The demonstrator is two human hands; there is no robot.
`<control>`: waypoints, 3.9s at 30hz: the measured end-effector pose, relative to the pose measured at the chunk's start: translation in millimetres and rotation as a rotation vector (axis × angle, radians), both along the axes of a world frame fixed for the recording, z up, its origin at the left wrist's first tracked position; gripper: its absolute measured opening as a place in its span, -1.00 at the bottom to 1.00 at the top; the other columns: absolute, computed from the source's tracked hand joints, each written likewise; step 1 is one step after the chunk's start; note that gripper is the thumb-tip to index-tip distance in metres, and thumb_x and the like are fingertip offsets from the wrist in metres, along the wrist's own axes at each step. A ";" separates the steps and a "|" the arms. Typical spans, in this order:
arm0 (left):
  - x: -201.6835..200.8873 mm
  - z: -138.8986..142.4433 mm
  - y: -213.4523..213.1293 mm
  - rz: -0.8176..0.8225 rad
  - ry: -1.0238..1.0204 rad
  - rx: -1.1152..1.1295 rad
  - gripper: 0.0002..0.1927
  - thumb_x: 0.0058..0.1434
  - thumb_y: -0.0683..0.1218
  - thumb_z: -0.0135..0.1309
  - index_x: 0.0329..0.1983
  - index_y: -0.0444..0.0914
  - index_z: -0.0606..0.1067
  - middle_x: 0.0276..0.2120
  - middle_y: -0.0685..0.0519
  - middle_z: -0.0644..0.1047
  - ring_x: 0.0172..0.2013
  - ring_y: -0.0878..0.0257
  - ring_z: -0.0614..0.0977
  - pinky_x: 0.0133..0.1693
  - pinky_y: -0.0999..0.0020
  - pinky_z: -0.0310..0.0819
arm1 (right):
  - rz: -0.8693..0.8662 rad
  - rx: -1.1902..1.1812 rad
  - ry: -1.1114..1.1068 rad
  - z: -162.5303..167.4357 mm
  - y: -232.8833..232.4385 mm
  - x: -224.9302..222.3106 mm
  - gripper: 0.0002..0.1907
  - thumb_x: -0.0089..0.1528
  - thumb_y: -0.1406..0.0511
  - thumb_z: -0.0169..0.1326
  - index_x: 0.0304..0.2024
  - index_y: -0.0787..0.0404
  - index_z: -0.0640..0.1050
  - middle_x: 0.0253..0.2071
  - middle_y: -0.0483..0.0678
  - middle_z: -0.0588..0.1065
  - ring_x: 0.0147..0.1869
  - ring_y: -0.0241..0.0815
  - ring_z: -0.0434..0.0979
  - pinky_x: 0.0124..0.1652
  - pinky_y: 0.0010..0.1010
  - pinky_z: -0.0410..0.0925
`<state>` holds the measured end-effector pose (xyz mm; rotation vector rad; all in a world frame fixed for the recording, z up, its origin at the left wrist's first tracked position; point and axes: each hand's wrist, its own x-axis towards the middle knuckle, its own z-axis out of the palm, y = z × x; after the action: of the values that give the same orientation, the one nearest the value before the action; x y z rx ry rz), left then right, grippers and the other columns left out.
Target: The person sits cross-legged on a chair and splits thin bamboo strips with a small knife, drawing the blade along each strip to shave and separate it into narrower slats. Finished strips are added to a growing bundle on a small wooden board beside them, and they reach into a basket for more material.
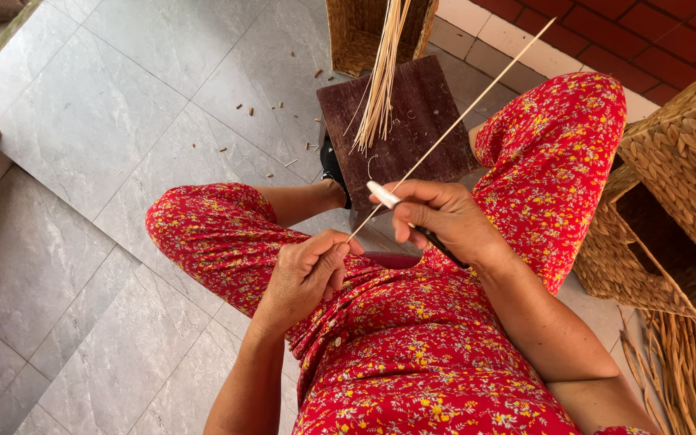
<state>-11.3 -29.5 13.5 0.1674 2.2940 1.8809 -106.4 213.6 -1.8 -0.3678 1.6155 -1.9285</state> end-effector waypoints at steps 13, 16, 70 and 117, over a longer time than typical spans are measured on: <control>15.7 -10.8 -26.8 0.011 -0.060 -0.081 -0.77 0.43 -0.11 -0.06 -0.18 -0.29 0.60 -0.77 0.18 0.34 -0.71 0.49 0.36 -0.65 0.51 0.20 | -0.361 -0.131 -0.002 4.7 63.2 -29.0 -0.72 0.40 0.38 0.04 0.13 0.38 0.54 -0.44 -0.05 0.50 -0.52 -0.35 0.38 -0.50 -0.59 0.25; 18.4 -12.3 -38.2 0.040 -0.085 -0.102 -0.76 0.42 -0.10 -0.05 -0.19 -0.29 0.61 -0.76 0.18 0.36 -0.71 0.49 0.37 -0.66 0.51 0.20 | -0.540 -0.165 0.014 5.5 80.8 -37.2 -0.72 0.40 0.39 0.05 0.14 0.35 0.55 -0.44 -0.06 0.48 -0.52 -0.33 0.36 -0.50 -0.54 0.26; 14.1 -4.1 -26.5 -0.059 -0.025 -0.078 -0.78 0.42 -0.14 -0.07 -0.22 -0.30 0.57 -0.79 0.18 0.34 -0.75 0.47 0.35 -0.65 0.48 0.21 | -0.316 -0.152 -0.011 6.3 54.7 -20.8 -0.70 0.37 0.38 0.06 0.13 0.40 0.54 -0.46 -0.07 0.49 -0.53 -0.36 0.38 -0.51 -0.59 0.26; -0.7 0.5 -18.0 -0.073 0.014 -0.046 -0.74 0.47 -0.11 -0.12 -0.23 -0.28 0.56 -0.78 0.18 0.36 -0.75 0.48 0.38 -0.65 0.49 0.23 | -0.296 -0.120 0.024 7.2 32.0 -15.1 -0.69 0.40 0.39 0.01 0.18 0.38 0.52 -0.45 -0.08 0.49 -0.50 -0.38 0.38 -0.49 -0.61 0.25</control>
<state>-12.0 -47.5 14.1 0.2563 2.3054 1.7954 -121.5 245.6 5.5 -0.2082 1.6484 -2.2558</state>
